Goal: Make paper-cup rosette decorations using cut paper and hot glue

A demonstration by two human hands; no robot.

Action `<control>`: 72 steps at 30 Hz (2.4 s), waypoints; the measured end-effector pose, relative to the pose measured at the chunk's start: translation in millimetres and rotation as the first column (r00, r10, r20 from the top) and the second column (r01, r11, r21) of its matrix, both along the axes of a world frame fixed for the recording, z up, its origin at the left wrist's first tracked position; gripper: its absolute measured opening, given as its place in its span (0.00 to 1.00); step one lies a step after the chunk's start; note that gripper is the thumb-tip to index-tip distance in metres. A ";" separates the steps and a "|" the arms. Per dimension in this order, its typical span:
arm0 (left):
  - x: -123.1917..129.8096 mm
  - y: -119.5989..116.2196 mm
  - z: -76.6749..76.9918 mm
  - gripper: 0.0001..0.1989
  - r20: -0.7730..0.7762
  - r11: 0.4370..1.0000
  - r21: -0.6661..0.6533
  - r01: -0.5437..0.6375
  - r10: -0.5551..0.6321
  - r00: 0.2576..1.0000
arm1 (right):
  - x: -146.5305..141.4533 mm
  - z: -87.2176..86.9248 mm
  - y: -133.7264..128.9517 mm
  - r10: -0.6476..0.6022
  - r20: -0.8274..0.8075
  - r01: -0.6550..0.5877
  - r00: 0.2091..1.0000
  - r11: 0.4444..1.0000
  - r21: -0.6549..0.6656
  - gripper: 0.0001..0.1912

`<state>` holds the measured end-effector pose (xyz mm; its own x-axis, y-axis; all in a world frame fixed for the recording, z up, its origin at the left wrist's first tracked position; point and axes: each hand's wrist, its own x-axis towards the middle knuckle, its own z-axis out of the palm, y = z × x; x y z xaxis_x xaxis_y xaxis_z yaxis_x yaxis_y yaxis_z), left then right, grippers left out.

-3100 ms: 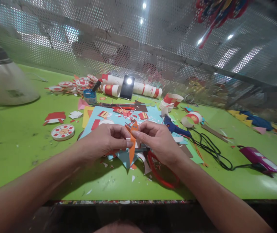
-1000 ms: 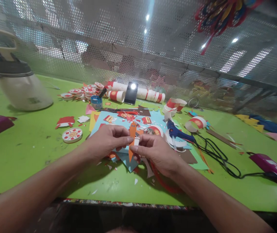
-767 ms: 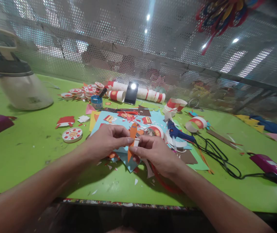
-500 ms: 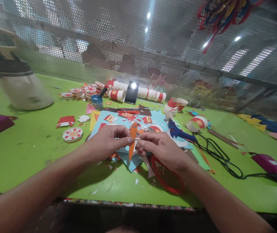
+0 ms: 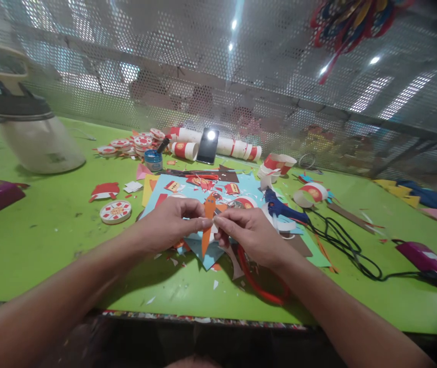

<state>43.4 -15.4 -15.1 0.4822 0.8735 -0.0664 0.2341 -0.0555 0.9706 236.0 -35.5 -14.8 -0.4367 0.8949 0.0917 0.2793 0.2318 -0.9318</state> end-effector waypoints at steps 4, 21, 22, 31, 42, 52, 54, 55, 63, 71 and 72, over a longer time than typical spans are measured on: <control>-1.7 0.2 0.0 0.12 0.078 0.999 -0.048 0.011 -0.007 0.997 | -1.9 -2.9 1.3 -0.048 -0.085 0.046 0.995 0.999 -0.025 0.17; -2.1 4.0 -12.0 0.08 0.385 0.983 -0.166 0.077 -0.007 0.923 | -1.1 -8.7 4.5 -0.077 -0.299 0.042 0.951 0.991 -0.123 0.18; -1.5 4.2 -12.6 0.08 0.384 0.984 -0.166 0.066 0.003 0.923 | -1.6 -9.2 4.5 -0.075 -0.297 0.044 0.952 0.993 -0.111 0.18; -0.3 0.8 -8.1 0.07 0.336 0.985 -0.171 0.016 0.043 0.941 | -3.6 -8.4 1.3 -0.077 -0.276 0.072 0.958 0.997 -0.030 0.19; -3.3 0.7 -2.1 0.11 0.394 0.990 -0.086 0.114 -0.071 0.916 | -0.9 -4.9 1.1 -0.052 -0.277 0.028 0.960 0.996 -0.089 0.21; 1.9 0.7 -3.5 0.10 0.396 0.970 -0.241 0.009 0.090 0.914 | -1.7 -12.5 3.2 -0.019 -0.393 -0.062 0.919 0.980 -0.192 0.18; 2.1 1.3 -5.0 0.11 0.416 0.970 -0.242 0.009 0.095 0.904 | -2.5 -13.0 1.4 -0.029 -0.403 -0.062 0.915 0.976 -0.210 0.17; 2.1 1.4 -5.7 0.10 0.419 0.972 -0.236 0.016 0.087 0.904 | -3.0 -12.9 0.3 -0.039 -0.407 -0.057 0.913 0.974 -0.221 0.16; 3.7 -2.7 -6.1 0.06 0.437 0.978 -0.206 0.032 0.062 0.897 | -5.8 -9.8 -4.6 -0.145 -0.487 -0.028 0.862 0.943 -0.331 0.14; -48.3 16.1 27.5 0.11 0.391 0.917 0.012 -0.398 0.362 0.846 | 1.2 -9.8 4.3 -0.216 -0.466 0.049 0.858 0.937 -0.345 0.14; -64.4 16.0 34.9 0.11 0.390 0.882 0.058 -0.468 0.412 0.824 | 2.2 -9.7 5.9 -0.226 -0.466 0.059 0.856 0.937 -0.345 0.14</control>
